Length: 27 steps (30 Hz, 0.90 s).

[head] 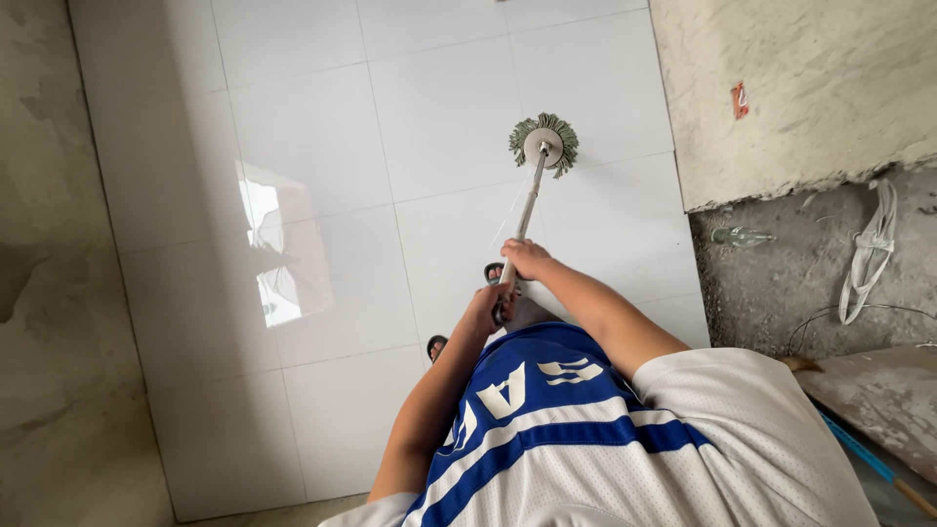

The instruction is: The person mops a white tiled floor using a spin mop, moving the mop head back and forth across the surface. The camera is mounted on the person's head, providing a first-person view of the cleaning process.

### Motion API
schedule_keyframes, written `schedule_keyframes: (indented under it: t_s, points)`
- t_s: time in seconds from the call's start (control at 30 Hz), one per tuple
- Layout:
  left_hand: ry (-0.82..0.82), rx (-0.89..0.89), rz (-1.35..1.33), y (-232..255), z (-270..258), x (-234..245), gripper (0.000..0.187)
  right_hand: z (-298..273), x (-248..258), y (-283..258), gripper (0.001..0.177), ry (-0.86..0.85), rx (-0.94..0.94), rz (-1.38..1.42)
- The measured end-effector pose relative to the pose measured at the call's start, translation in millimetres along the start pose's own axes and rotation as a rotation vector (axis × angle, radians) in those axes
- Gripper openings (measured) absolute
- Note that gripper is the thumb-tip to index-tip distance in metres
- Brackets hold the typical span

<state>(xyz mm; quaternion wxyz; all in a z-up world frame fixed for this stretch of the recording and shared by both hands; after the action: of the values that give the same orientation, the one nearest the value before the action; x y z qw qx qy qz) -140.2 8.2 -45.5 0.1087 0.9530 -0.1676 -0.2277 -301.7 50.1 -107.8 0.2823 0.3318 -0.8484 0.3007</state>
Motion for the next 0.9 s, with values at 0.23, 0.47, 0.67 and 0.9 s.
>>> schedule_keyframes:
  t_s: [0.23, 0.47, 0.67, 0.9]
  points:
    - [-0.025, -0.070, -0.015, 35, 51, -85, 0.025, -17, 76, 42, 0.053, 0.079, -0.054, -0.025]
    - [-0.014, -0.118, 0.012, 42, 18, -71, 0.026, -4, 53, 34, 0.055, 0.046, -0.017, -0.046]
    - [0.022, -0.114, -0.019, 7, 3, 2, 0.028, -9, 12, -16, 0.047, -0.080, 0.090, -0.086]
    - [0.104, -0.034, 0.007, -22, -127, 92, 0.025, -33, -74, -114, 0.043, -0.284, 0.376, -0.225]
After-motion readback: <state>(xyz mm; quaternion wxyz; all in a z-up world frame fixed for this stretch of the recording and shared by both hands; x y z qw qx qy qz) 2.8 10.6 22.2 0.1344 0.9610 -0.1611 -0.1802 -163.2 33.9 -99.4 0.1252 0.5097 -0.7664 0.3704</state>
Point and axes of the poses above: each hand's wrist, its own z-axis towards the middle knuckle, its own x-axis out of the back of the hand, y = z × x, the point moved 2 cm from there along z, towards the middle knuckle, and after that the axes turned 5 degrees about -x, right-handed, at the moved point
